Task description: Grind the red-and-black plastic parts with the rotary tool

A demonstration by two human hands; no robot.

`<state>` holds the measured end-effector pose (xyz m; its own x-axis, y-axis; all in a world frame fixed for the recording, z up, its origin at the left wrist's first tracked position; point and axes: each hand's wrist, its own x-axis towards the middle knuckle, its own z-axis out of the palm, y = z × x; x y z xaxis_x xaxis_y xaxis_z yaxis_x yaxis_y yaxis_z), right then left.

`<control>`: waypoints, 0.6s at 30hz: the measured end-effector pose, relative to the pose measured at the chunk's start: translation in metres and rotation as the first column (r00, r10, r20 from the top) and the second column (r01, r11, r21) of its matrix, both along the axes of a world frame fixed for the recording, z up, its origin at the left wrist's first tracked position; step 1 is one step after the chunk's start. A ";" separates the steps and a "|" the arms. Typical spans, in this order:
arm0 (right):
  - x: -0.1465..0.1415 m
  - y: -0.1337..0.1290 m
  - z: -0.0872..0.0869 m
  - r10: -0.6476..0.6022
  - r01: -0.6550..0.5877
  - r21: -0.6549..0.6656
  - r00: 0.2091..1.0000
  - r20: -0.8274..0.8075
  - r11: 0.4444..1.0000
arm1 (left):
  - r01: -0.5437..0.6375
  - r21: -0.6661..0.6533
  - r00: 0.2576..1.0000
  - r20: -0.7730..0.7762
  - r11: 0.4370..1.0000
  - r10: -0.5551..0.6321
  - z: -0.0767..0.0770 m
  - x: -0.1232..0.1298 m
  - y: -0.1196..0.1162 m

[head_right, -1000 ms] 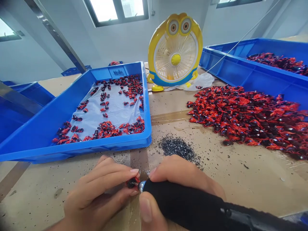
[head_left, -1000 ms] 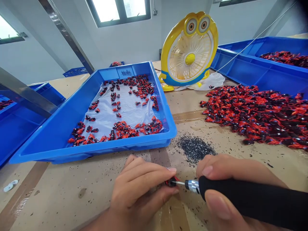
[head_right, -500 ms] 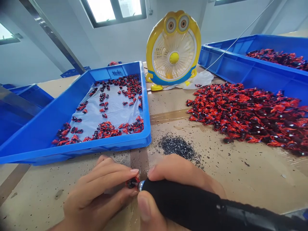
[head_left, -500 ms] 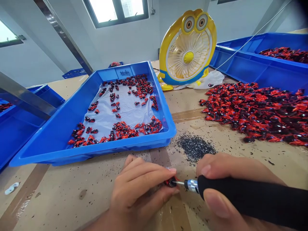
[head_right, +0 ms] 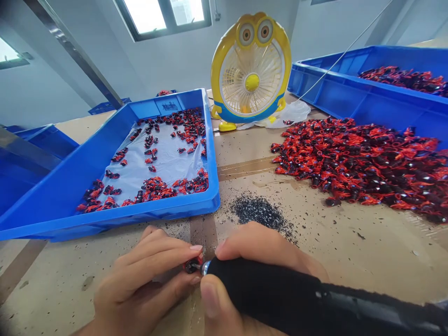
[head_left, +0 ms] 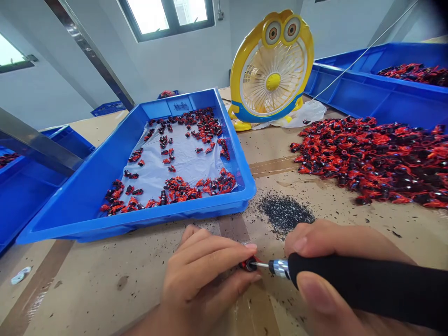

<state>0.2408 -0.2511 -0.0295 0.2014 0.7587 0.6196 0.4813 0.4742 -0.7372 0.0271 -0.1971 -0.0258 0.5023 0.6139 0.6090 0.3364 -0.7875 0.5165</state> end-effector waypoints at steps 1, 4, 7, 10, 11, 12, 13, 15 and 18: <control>0.000 0.001 0.000 0.004 -0.004 -0.006 1.000 0.008 1.000 | -0.004 0.001 1.000 0.005 1.000 0.004 0.000 0.000 0.000; -0.003 0.002 0.002 0.039 -0.039 -0.014 0.999 0.008 0.999 | -0.003 0.007 1.000 0.003 1.000 0.003 0.002 0.000 0.000; -0.006 0.001 0.003 0.034 -0.034 -0.007 0.999 -0.017 0.999 | 0.000 0.010 1.000 0.000 1.000 0.000 0.002 0.001 0.000; -0.005 -0.001 0.003 -0.001 0.001 -0.021 1.000 -0.010 1.000 | 0.006 0.006 1.000 0.000 1.000 -0.006 0.001 0.001 0.001; -0.005 -0.001 0.003 -0.019 0.019 -0.032 1.000 0.008 0.999 | 0.004 0.008 1.000 -0.001 1.000 -0.004 0.001 0.001 0.001; -0.005 -0.001 0.004 -0.035 0.037 -0.038 0.998 0.043 0.999 | -0.001 0.013 1.000 -0.004 1.000 0.001 0.001 0.001 0.001; -0.004 0.000 0.004 -0.044 0.048 -0.046 0.995 0.092 0.998 | -0.007 0.020 1.000 -0.009 1.000 0.007 0.001 0.001 0.002; -0.004 0.003 0.005 -0.061 0.068 -0.028 0.981 0.183 0.997 | -0.018 0.030 1.000 -0.016 0.999 0.018 0.002 0.001 0.002; -0.006 0.006 0.006 -0.086 0.082 0.032 0.980 0.181 0.996 | -0.021 0.032 0.999 -0.023 0.999 0.022 0.004 0.002 0.001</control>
